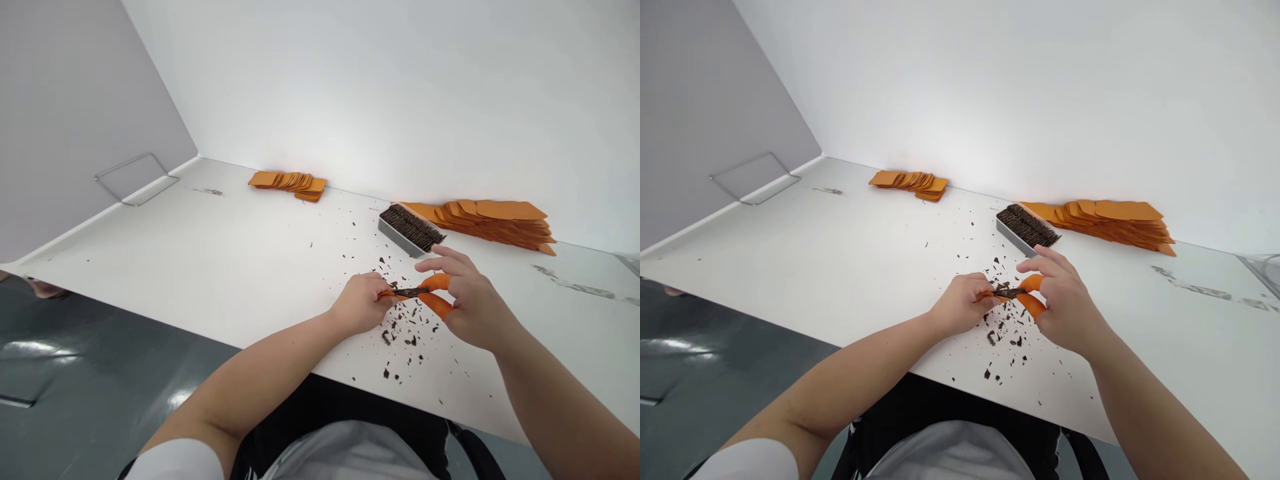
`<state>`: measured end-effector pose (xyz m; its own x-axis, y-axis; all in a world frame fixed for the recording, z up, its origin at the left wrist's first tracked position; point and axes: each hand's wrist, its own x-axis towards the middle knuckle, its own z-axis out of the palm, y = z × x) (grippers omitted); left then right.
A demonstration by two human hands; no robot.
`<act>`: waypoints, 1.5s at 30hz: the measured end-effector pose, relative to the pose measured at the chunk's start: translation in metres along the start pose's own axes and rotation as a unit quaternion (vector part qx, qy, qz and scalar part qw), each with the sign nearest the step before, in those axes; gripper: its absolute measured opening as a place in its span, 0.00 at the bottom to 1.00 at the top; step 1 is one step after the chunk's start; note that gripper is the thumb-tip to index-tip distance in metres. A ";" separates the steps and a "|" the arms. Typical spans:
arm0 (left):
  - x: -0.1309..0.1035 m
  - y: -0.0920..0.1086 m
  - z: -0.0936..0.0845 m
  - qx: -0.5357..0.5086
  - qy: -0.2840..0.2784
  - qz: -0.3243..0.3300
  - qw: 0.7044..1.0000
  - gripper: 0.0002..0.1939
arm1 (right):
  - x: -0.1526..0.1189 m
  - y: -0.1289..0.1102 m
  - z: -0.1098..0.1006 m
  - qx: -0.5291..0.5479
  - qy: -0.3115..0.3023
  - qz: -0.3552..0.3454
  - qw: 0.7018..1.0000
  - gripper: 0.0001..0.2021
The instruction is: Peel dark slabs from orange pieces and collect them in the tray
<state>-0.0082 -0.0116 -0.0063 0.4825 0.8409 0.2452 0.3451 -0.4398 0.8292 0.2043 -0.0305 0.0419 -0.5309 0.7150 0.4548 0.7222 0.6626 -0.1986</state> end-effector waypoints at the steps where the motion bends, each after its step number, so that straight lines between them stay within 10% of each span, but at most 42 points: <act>1: 0.000 0.000 0.000 0.000 0.000 0.003 1.000 0.11 | 0.000 0.001 0.000 0.004 -0.003 0.001 1.000 0.05; 23: -0.001 -0.001 0.000 0.030 -0.009 0.047 0.998 0.08 | -0.006 0.008 0.005 0.087 -0.029 0.083 0.992 0.05; 40: 0.001 -0.003 0.000 0.086 -0.045 0.053 0.994 0.11 | -0.003 0.003 0.003 0.032 -0.055 0.021 0.998 0.05; 45: 0.003 -0.004 -0.002 0.088 -0.037 0.058 0.994 0.11 | -0.011 0.002 0.014 0.067 0.018 0.034 0.997 0.05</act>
<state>-0.0100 -0.0067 -0.0078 0.5836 0.7583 0.2904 0.4158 -0.5863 0.6952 0.2053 -0.0339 0.0246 -0.4643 0.7525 0.4672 0.6893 0.6382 -0.3429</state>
